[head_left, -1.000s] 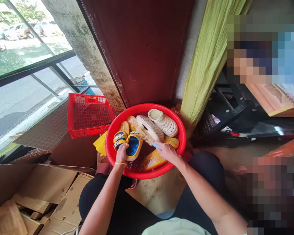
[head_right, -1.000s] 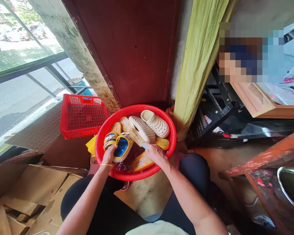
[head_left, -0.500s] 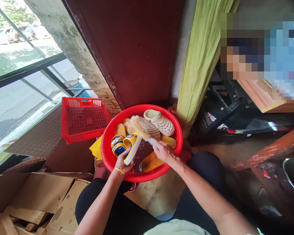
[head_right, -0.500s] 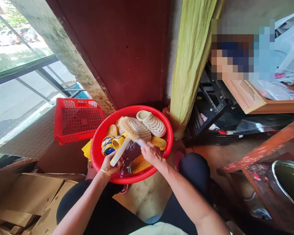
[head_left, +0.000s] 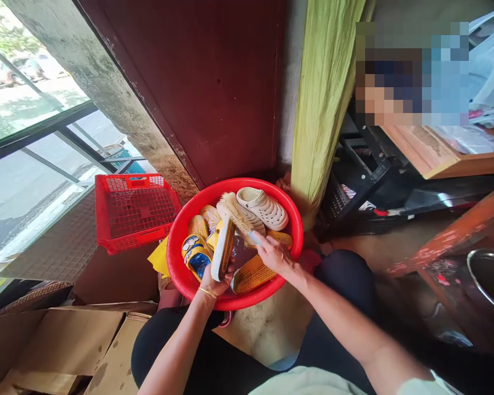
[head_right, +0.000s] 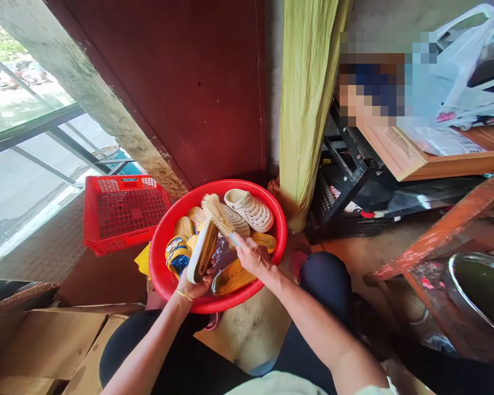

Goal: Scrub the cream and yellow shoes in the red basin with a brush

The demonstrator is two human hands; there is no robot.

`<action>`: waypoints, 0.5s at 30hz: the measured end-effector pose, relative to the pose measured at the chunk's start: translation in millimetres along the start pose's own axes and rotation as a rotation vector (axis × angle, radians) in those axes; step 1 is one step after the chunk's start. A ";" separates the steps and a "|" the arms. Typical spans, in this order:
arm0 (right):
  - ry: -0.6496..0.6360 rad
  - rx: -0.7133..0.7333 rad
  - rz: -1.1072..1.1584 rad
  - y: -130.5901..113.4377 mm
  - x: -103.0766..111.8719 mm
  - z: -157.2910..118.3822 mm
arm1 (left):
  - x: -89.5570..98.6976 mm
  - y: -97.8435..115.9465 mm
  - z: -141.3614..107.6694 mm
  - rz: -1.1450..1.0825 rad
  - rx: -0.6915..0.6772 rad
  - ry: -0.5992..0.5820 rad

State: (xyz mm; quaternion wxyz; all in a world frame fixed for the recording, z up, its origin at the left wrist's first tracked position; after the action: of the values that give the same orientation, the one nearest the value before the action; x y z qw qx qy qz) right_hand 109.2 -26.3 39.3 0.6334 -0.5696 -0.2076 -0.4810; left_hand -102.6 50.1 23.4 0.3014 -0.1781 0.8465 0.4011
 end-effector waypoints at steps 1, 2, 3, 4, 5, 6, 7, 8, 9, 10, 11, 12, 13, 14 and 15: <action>0.013 0.010 0.033 0.9 0.2 0.7 | 0.3 -2.0 -0.8 -0.015 0.010 -0.015; 0.013 0.048 0.064 -0.5 -0.7 -2.7 | 0.9 -3.7 -0.7 -0.027 0.019 -0.026; 0.001 0.105 0.085 -4.0 -2.6 -9.4 | 1.8 -4.9 0.1 -0.036 0.026 -0.030; -0.018 0.172 0.092 -8.8 -5.3 -18.1 | 3.1 -5.8 1.4 -0.042 0.035 -0.029; -0.041 0.239 0.081 -13.8 -8.2 -26.9 | 4.7 -6.1 2.5 -0.046 0.043 -0.028; -0.055 0.293 0.060 -18.0 -10.8 -33.8 | 6.4 -6.1 3.1 -0.048 0.056 -0.036; -0.064 0.322 0.035 -20.3 -12.6 -36.9 | 7.9 -5.8 2.8 -0.051 0.073 -0.060; -0.062 0.316 0.010 -20.1 -13.3 -35.6 | 9.1 -5.2 1.5 -0.055 0.092 -0.101; -0.050 0.274 -0.011 -17.4 -12.8 -29.9 | 9.7 -4.6 -0.8 -0.059 0.116 -0.153; -0.036 0.204 -0.025 -12.5 -11.3 -21.1 | 9.6 -4.0 -3.8 -0.062 0.142 -0.208; -0.023 0.120 -0.034 -6.5 -8.9 -11.2 | 9.1 -3.6 -7.0 -0.064 0.167 -0.252; -0.013 0.044 -0.033 -0.7 -6.1 -2.1 | 8.2 -3.5 -9.8 -0.063 0.185 -0.277; -0.006 -0.014 -0.026 3.7 -3.5 4.3 | 7.2 -3.6 -11.7 -0.061 0.192 -0.281; -0.007 -0.043 -0.013 5.6 -1.5 6.6 | 6.2 -3.9 -12.5 -0.055 0.191 -0.268; -0.017 -0.041 0.000 4.6 -0.5 4.4 | 5.4 -4.3 -11.9 -0.045 0.179 -0.239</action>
State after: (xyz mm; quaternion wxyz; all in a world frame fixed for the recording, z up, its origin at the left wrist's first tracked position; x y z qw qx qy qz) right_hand 114.1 -22.6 37.6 0.6201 -0.5863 -0.2029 -0.4802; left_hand -108.8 37.8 23.3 0.4238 -0.1205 0.8326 0.3357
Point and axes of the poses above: each hand's wrist, its own z-axis towards the middle knuckle, its own x-axis out of the back of the hand, y = z × x, the point moved 1 cm from there along z, towards the middle knuckle, and after that the axes turned 13 degrees about -x, right-handed, at the moved point
